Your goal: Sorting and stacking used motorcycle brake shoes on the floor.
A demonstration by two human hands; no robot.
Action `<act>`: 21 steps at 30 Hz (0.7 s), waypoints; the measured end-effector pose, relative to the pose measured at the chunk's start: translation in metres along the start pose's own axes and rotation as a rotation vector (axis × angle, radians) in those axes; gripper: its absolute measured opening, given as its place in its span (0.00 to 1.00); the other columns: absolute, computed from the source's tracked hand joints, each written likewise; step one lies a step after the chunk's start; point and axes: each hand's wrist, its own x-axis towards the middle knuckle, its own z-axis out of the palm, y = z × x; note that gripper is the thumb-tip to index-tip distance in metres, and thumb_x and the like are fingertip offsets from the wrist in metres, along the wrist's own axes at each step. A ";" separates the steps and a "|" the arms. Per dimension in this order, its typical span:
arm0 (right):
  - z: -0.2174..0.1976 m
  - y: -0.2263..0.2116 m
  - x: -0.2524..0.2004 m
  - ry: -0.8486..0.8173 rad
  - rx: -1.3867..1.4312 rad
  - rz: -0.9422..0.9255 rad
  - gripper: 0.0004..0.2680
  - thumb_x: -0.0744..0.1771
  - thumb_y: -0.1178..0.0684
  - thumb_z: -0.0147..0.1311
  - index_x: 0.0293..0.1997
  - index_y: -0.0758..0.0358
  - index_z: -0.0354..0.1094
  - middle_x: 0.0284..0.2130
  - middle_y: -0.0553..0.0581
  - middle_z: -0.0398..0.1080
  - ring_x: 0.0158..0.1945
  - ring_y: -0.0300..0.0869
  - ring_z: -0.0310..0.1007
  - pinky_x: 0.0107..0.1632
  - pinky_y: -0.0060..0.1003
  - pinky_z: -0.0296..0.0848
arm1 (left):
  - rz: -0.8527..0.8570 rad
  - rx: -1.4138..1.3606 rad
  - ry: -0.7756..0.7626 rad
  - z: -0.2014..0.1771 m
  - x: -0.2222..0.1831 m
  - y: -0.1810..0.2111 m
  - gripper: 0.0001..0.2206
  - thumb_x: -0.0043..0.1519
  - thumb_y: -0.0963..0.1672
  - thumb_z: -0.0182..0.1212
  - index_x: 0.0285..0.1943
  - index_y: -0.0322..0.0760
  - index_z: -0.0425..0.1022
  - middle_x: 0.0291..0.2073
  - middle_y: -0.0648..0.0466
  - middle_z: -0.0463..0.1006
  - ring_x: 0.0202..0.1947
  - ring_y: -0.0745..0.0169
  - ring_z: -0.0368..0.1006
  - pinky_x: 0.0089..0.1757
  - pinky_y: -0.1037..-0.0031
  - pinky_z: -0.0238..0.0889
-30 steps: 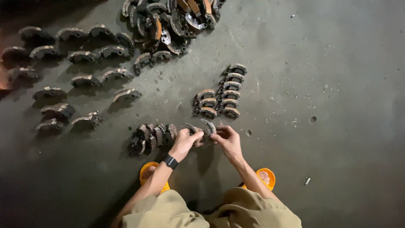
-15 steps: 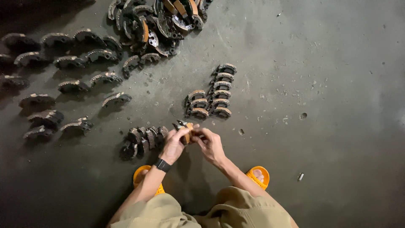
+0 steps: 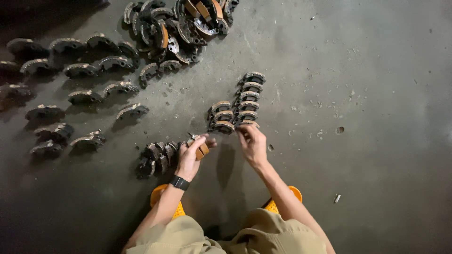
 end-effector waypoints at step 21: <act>0.037 0.010 -0.046 -0.157 -0.141 -0.217 0.09 0.64 0.60 0.59 0.48 0.61 0.71 0.38 0.61 0.70 0.42 0.56 0.73 0.44 0.47 0.75 | -0.010 0.064 0.020 0.004 -0.003 0.011 0.07 0.64 0.42 0.63 0.46 0.32 0.75 0.37 0.48 0.81 0.38 0.58 0.78 0.39 0.66 0.73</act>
